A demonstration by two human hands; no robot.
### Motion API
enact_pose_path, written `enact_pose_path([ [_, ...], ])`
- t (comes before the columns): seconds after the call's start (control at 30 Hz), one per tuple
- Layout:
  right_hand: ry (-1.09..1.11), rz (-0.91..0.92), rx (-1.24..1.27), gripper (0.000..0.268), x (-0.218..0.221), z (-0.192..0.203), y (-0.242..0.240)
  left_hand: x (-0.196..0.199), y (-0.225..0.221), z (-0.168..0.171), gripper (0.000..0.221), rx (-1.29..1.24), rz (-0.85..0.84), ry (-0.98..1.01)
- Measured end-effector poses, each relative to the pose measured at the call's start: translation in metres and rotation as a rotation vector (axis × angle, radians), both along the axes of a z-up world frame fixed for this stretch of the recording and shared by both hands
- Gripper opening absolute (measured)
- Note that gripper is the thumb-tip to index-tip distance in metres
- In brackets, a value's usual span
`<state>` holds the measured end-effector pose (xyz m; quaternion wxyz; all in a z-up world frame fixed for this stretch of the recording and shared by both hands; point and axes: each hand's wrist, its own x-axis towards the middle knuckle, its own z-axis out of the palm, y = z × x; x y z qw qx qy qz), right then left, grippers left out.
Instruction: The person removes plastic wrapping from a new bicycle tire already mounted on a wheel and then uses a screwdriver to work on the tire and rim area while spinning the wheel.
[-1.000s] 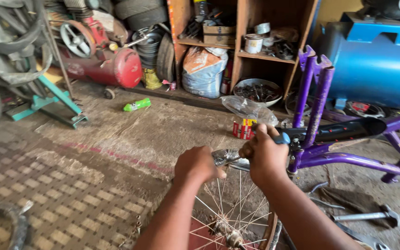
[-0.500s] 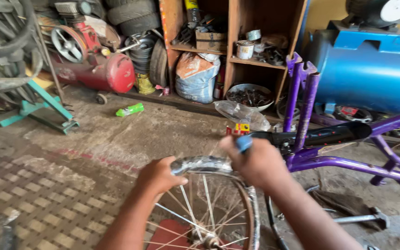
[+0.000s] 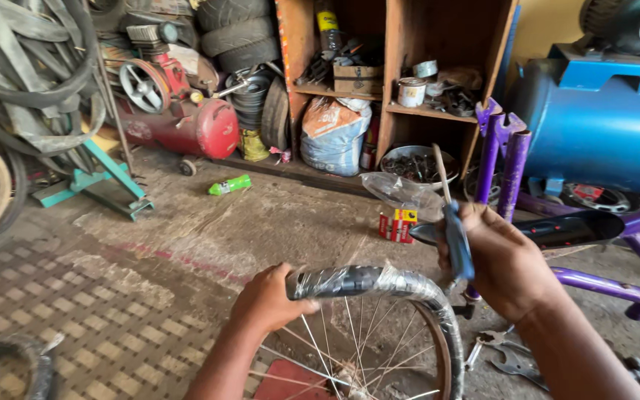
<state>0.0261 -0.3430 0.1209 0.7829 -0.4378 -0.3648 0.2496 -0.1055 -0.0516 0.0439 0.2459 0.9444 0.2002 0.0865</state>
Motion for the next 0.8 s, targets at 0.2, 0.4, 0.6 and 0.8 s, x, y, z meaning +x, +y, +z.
enact_pose_path([
  [0.2, -0.143, -0.278, -0.829, 0.029, -0.028, -0.049, 0.031, 0.030, -0.003, -0.020, 0.086, 0.090, -0.039, 0.197],
  [0.4, -0.243, -0.285, -1.153, 0.031, -0.032, -0.154, 0.058, 0.055, 0.021, -0.049, 0.066, 0.199, 0.095, 0.344],
  [0.6, -0.296, -0.341, -1.221, 0.031, -0.014, -0.207, 0.087, 0.070, 0.034, -0.060, 0.055, 0.208, -0.005, 0.301],
  [0.8, -0.329, -0.405, -1.219, 0.029, -0.011, -0.226, 0.116, 0.080, 0.027, -0.046, 0.063, 0.154, -0.051, 0.374],
])
